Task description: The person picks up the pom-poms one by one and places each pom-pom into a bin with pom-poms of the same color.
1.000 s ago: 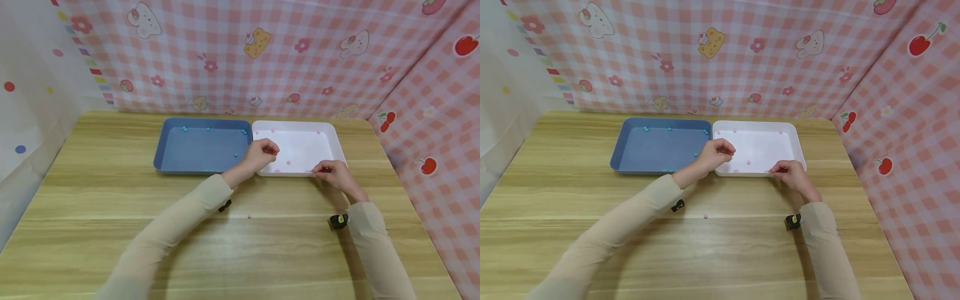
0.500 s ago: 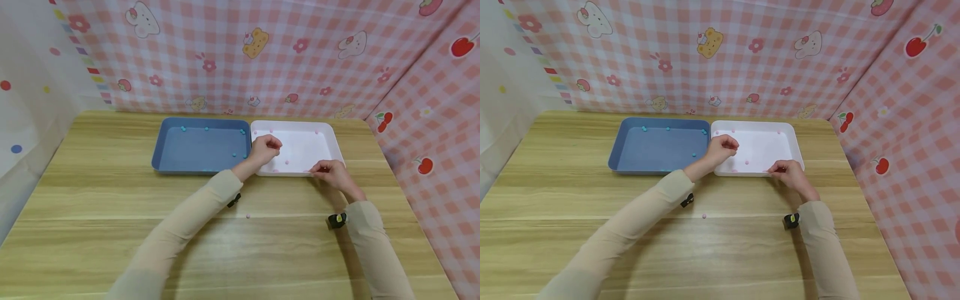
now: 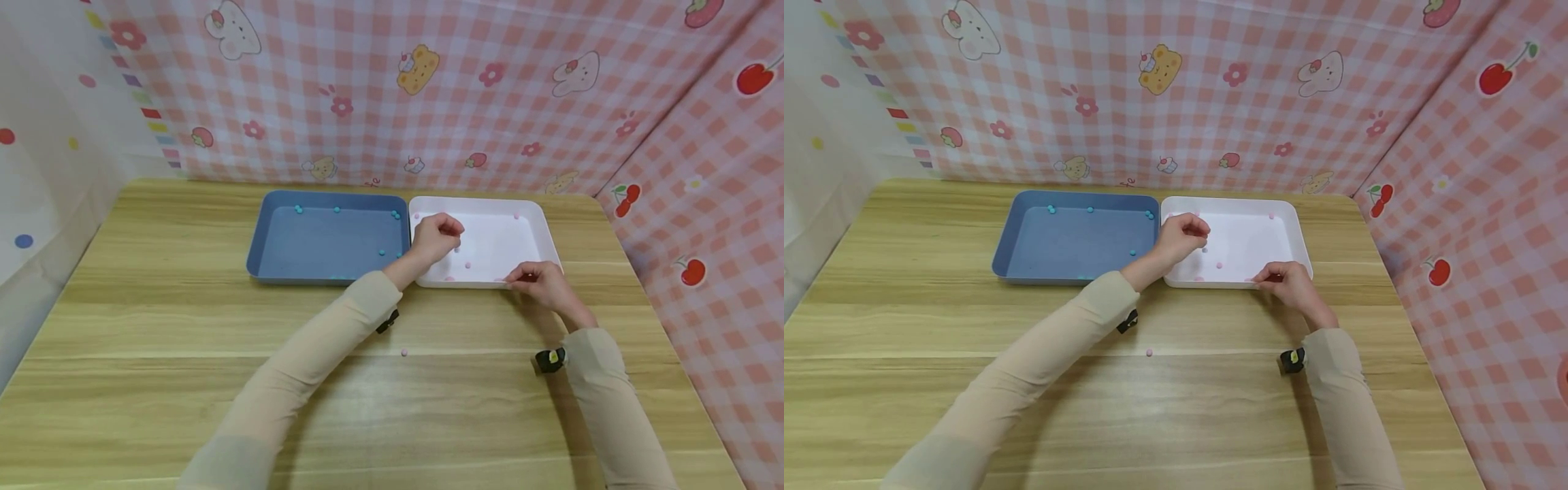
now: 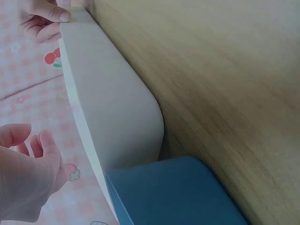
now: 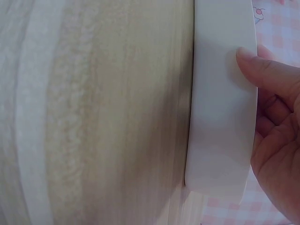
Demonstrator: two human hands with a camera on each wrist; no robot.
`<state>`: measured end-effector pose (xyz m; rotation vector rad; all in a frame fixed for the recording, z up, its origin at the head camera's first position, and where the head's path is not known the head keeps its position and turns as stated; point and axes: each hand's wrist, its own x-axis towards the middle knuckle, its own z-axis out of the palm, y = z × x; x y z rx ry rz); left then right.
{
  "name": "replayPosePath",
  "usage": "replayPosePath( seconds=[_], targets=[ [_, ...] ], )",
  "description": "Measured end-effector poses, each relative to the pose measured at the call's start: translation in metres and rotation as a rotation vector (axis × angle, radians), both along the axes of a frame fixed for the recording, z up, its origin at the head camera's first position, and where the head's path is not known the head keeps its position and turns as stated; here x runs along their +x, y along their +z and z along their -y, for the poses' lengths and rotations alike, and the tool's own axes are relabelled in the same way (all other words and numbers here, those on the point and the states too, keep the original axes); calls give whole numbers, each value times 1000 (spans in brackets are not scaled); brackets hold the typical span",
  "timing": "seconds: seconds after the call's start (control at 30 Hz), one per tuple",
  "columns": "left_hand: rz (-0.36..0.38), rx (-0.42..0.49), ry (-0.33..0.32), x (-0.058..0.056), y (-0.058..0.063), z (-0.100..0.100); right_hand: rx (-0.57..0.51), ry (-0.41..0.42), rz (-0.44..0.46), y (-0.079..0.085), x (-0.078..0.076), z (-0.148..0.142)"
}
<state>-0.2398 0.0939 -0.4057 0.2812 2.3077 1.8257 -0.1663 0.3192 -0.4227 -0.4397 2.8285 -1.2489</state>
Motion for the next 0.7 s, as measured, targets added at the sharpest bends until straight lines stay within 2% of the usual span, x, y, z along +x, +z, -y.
replayPosePath(
  seconds=[0.17, 0.4, 0.5, 0.57, 0.7],
  targets=[
    [3, -17, 3, 0, 0, 4, 1, 6, -16, 14, 6, 10],
    [-22, -34, -13, 5, 0, 16, 2, -2, -23, -7, -4, -4],
    [-22, -32, -17, 9, 1, 22, 7, -5, -24, -11, -5, -6],
    [-25, -26, -22, 11, 1, 26, 7, -3, -28, -9, -3, -4],
    [-42, -22, -40, 16, 1, 33, 13, 1, -34, 6, 4, 6]
  ],
)
